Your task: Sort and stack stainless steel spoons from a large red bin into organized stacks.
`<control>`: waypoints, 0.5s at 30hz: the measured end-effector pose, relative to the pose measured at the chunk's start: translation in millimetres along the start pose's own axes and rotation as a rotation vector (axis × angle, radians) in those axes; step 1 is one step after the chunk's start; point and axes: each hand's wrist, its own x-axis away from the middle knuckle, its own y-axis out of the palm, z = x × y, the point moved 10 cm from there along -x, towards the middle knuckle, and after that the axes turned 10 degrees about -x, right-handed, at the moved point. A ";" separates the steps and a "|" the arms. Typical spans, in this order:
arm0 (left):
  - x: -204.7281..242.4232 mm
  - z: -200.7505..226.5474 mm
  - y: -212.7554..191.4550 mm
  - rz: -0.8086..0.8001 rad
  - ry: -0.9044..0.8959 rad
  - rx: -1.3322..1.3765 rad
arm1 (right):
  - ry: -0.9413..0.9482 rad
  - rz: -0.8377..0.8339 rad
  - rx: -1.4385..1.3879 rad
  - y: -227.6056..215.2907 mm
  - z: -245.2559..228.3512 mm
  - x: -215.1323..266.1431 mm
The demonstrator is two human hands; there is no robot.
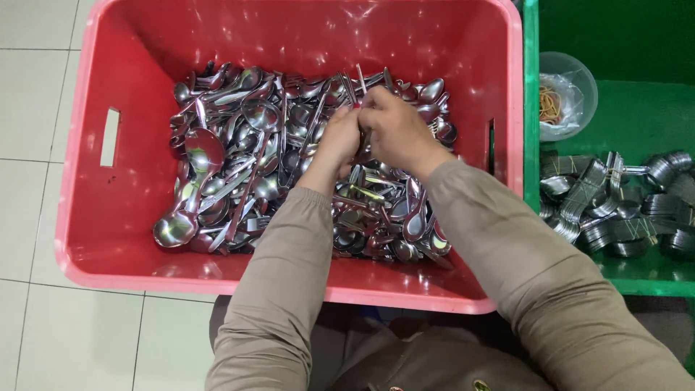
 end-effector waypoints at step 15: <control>18.3 49.2 -28.3 0.203 0.087 0.035 | 0.701 -0.156 -0.073 66.5 98.8 45.7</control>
